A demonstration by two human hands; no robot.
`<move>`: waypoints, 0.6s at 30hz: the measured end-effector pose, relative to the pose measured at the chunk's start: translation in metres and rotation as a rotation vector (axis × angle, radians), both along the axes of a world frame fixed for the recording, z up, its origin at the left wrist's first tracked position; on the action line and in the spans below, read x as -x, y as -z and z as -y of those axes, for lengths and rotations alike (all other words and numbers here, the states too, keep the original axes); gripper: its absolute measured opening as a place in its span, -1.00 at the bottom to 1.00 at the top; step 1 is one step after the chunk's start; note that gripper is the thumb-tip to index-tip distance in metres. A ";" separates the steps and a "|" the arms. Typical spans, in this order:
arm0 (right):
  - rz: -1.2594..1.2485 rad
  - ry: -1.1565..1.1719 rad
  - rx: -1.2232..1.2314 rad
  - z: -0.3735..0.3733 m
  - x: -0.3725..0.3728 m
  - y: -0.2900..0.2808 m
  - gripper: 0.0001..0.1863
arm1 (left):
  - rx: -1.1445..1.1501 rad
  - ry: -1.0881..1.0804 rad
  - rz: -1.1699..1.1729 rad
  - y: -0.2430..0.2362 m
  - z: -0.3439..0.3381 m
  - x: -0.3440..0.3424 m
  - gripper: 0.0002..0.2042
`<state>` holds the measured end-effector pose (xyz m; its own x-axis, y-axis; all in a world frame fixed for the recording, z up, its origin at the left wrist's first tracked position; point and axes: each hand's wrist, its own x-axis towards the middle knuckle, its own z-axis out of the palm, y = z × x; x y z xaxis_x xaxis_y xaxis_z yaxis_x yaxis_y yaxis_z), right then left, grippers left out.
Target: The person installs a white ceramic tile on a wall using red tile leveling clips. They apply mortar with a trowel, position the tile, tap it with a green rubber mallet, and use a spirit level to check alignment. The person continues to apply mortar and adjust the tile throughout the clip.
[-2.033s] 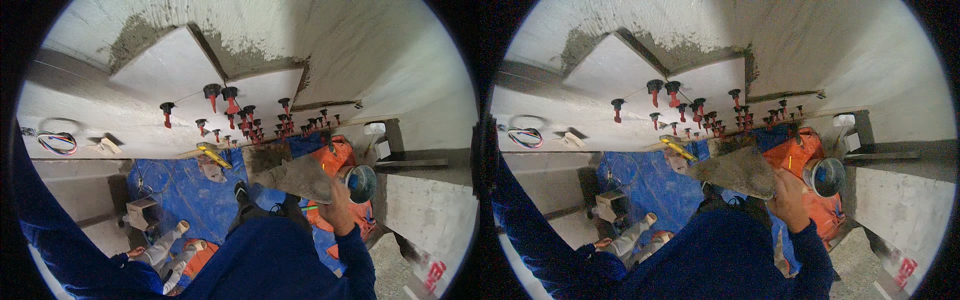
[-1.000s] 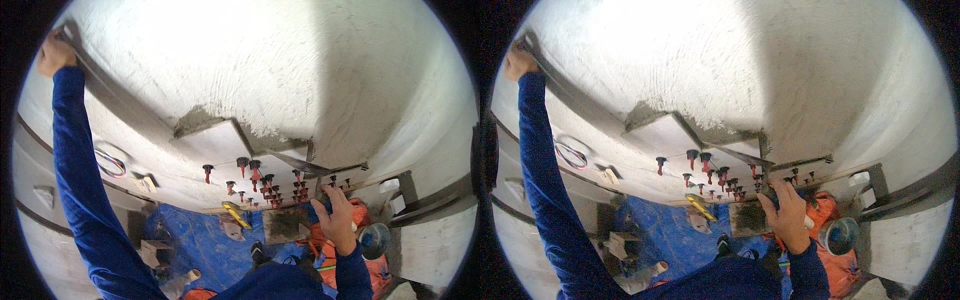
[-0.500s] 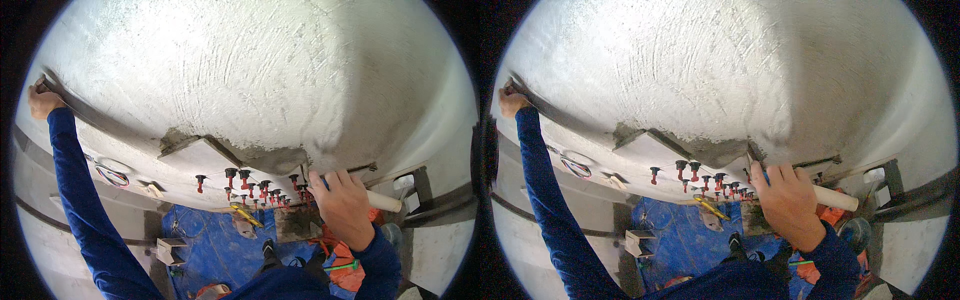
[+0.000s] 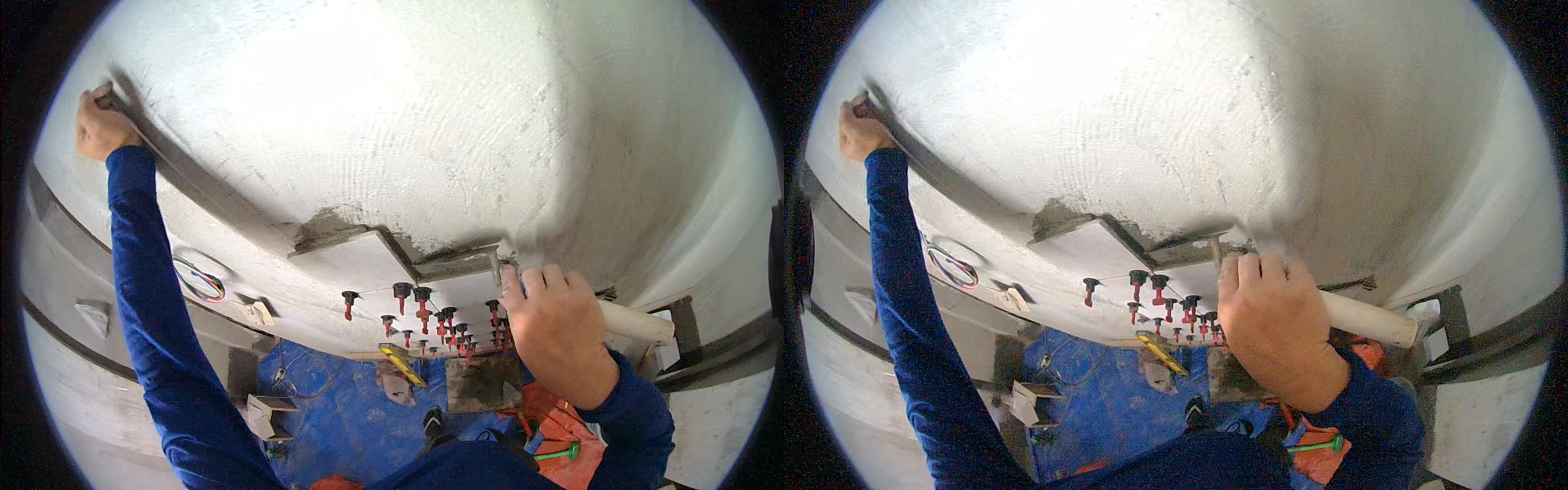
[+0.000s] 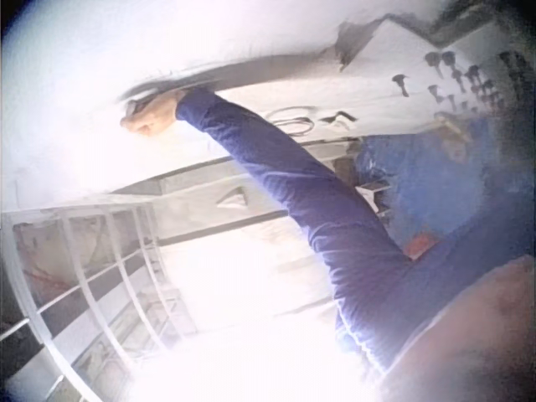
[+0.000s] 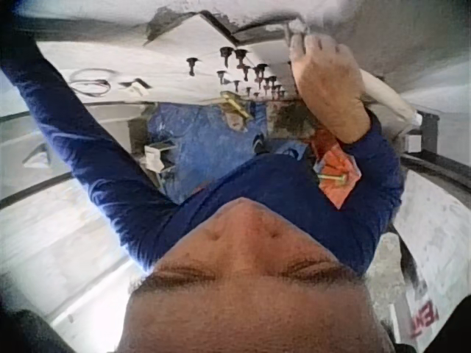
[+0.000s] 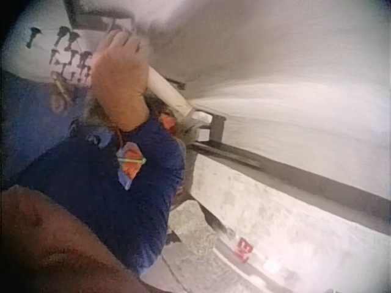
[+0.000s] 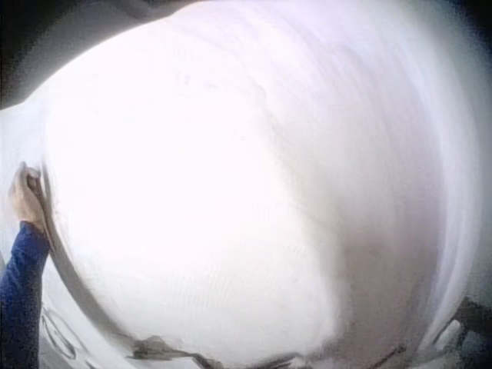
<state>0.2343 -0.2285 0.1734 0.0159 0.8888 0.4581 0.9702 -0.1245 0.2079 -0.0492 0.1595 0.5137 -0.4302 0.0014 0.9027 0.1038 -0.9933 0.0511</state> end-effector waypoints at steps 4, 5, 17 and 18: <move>0.048 0.036 -0.057 -0.001 0.013 -0.030 -0.74 | -0.067 0.013 0.015 0.006 -0.001 -0.007 -0.72; 0.066 0.047 -0.058 0.000 0.016 -0.038 -0.74 | -0.113 -0.062 0.020 0.005 0.000 -0.007 -0.74; 0.176 0.039 -0.288 0.003 0.073 -0.097 -0.56 | -0.113 0.089 -0.025 0.021 0.020 -0.021 -0.72; 0.205 -0.016 -0.321 -0.003 0.078 -0.096 -0.54 | -0.132 0.078 -0.026 0.022 0.022 -0.023 -0.71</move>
